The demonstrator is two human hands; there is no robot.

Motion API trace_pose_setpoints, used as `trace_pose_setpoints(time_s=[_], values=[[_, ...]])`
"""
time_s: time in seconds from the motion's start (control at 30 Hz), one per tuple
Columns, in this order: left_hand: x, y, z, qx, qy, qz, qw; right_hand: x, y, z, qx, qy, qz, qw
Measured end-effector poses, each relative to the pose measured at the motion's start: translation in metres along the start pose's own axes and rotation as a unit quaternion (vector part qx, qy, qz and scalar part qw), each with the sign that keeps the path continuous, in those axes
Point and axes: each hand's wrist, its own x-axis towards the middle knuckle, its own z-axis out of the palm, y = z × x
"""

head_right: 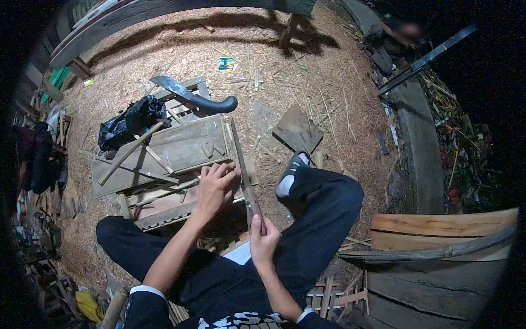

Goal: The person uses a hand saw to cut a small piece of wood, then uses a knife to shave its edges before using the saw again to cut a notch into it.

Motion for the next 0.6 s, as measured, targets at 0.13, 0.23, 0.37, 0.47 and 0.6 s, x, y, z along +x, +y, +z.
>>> trace_pose_setpoints(time_s=[0.13,0.23,0.37,0.47,0.6], values=[[0.000,0.000,-0.004,0.011,-0.010,0.003,1.000,-0.001,0.005,0.000,-0.008,0.003,-0.018,1.000],[0.001,0.001,-0.001,-0.003,0.005,-0.001,1.000,0.003,0.012,-0.001,-0.001,-0.004,-0.011,1.000],[0.000,-0.001,-0.001,-0.003,0.011,-0.003,1.000,0.004,0.019,-0.002,-0.005,-0.021,-0.053,0.998],[0.000,0.001,0.000,0.003,0.009,0.006,1.000,0.003,0.005,-0.004,0.022,-0.005,0.001,1.000],[-0.001,-0.001,-0.002,0.005,0.000,-0.001,1.000,0.001,0.002,-0.004,0.003,-0.009,0.003,1.000]])
